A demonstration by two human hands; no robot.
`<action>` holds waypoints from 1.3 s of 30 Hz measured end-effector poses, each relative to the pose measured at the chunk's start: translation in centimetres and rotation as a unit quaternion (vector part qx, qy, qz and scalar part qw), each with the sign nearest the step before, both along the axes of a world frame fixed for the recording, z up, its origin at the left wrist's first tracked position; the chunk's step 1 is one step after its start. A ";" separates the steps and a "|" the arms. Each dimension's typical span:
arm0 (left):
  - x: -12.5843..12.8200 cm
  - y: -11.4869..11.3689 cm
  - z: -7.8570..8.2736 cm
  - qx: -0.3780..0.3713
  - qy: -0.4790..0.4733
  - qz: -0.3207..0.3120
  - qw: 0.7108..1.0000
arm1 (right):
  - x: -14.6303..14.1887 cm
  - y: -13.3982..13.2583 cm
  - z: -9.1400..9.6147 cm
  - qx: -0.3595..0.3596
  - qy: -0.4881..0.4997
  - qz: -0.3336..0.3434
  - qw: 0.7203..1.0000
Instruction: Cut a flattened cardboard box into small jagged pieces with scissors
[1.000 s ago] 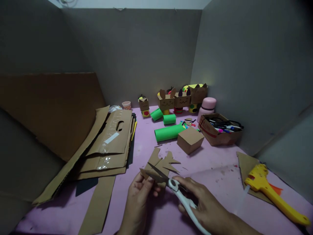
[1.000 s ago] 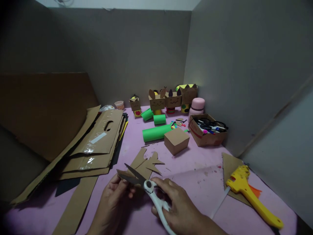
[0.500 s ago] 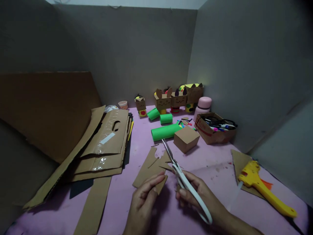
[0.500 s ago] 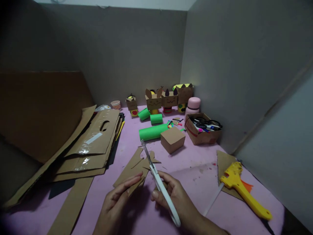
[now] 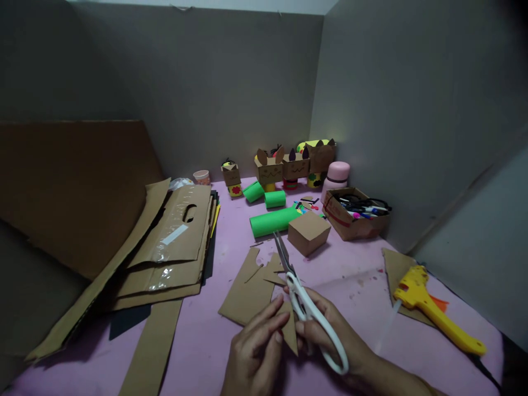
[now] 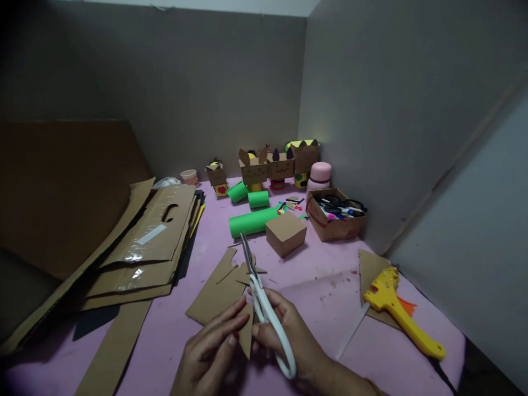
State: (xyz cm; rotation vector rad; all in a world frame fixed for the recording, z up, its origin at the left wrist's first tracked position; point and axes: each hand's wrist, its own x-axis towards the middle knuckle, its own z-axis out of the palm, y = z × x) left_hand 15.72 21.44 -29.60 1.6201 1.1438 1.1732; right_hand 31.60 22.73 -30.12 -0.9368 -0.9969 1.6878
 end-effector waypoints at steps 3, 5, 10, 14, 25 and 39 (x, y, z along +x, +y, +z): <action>0.5 -0.1 -0.1 -0.076 -0.078 0.015 0.994 | -0.1 0.1 0.3 0.019 -0.012 -0.014 1.000; 0.8 -0.1 -0.3 -0.162 -0.174 0.035 0.971 | -0.2 0.1 0.5 0.025 -0.020 -0.012 0.999; 0.5 0.6 -0.6 -0.263 -0.231 -0.008 0.936 | -0.1 0.1 0.4 0.068 -0.040 -0.005 0.997; 0.3 0.9 -0.7 -0.264 -0.212 -0.045 0.940 | 0.0 0.0 0.0 0.108 -0.083 0.004 0.991; -1.1 1.6 -0.1 -0.221 -0.280 0.040 0.933 | 1.6 0.1 0.4 0.195 -0.265 0.026 0.944; -1.2 2.0 0.0 -0.174 -0.296 0.023 0.939 | 1.2 -0.3 -0.4 0.258 -0.379 0.074 0.886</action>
